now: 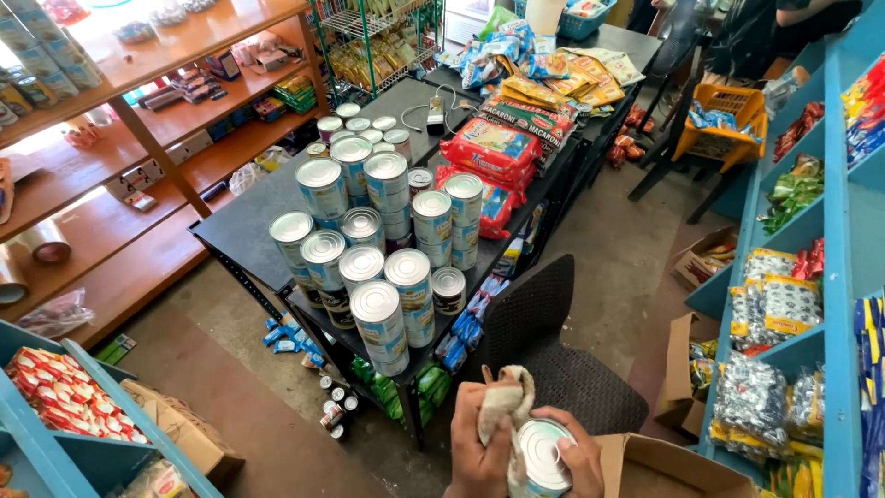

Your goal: Wiping canned goods with a cloth and placing them onto store shelves.

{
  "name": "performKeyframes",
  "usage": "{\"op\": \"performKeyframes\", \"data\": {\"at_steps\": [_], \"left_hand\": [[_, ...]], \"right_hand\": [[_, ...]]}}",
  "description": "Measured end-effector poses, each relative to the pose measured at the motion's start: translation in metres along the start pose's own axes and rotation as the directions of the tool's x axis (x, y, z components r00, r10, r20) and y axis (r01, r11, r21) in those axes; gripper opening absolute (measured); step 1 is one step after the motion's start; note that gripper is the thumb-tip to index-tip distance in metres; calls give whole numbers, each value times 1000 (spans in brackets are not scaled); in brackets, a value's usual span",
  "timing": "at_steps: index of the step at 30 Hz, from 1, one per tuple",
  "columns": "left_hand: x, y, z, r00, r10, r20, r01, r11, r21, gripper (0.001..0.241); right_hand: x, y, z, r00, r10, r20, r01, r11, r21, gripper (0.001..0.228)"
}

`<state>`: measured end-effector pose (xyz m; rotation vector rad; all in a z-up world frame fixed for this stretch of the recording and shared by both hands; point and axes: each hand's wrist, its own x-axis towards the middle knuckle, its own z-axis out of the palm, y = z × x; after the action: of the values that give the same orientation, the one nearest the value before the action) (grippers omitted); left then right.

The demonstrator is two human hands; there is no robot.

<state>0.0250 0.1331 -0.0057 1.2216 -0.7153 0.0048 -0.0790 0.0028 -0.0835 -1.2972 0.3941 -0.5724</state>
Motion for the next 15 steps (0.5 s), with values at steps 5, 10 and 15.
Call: {"op": "performKeyframes", "data": {"at_steps": [5, 10, 15], "left_hand": [[-42, -28, 22, 983, -3, -182, 39, 981, 191, 43], [-20, -23, 20, 994, -72, -84, 69, 997, -39, 38], [-53, -36, 25, 981, -140, -134, 159, 977, 145, 43]], "right_hand": [[14, -38, 22, 982, -190, 13, 190, 982, 20, 56], [8, -49, 27, 990, -143, 10, 144, 985, -95, 56], [8, -41, 27, 997, -78, -29, 80, 995, 66, 52]]}}
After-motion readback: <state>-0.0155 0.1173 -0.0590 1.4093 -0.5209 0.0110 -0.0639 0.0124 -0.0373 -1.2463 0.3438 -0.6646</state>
